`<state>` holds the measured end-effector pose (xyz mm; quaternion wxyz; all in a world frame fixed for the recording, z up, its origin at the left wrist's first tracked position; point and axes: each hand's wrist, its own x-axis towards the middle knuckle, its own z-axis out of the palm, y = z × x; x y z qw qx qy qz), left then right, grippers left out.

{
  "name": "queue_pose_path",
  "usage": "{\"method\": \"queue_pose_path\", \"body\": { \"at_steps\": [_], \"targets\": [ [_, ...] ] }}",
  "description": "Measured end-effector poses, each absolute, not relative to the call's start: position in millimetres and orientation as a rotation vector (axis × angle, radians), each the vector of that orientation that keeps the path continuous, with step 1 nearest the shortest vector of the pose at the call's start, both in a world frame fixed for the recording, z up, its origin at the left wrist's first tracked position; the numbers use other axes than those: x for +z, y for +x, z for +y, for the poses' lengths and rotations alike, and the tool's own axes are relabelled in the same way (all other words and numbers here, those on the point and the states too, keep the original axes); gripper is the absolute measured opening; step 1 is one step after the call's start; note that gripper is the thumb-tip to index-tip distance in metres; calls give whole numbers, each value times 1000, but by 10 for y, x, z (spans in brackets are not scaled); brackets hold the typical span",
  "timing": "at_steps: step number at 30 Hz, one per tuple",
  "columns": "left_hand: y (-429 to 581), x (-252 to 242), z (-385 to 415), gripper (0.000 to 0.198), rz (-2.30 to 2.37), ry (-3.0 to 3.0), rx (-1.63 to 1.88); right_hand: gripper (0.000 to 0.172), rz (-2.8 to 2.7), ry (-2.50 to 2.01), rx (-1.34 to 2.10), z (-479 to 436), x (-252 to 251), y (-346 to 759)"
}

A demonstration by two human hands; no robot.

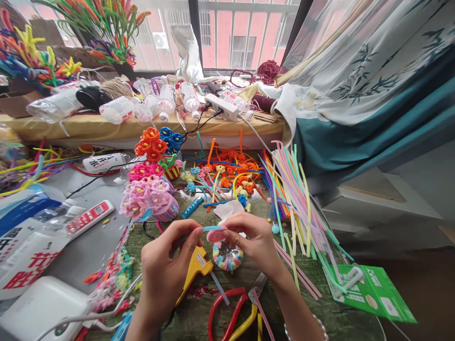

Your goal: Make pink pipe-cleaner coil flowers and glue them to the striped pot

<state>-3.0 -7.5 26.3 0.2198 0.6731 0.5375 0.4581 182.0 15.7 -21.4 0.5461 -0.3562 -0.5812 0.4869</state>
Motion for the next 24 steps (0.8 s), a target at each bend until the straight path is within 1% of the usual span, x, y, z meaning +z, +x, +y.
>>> {"method": "queue_pose_path", "body": {
  "at_steps": [8, 17, 19, 22, 24],
  "targets": [
    [36, 215, -96, 7, 1512, 1778, 1346, 7, -1353, -852, 1191, 152, -214, 1809],
    [18, 157, -61, 3, 1578, 1866, 1303, 9, -1317, -882, 1230, 145, -215, 1796],
    [13, 159, -54, 4, 1560, 1866, 1284, 14, -1287, -877, 1265, 144, -230, 1791],
    [11, 151, -58, 8, 1567, 1835, 1285, 27, -1243, -849, 1299, 146, -256, 1782],
    [20, 138, -67, 9, 1605, 1777, 1325, 29, -1228, -833, 1294, 147, -269, 1777]
  ]
}}
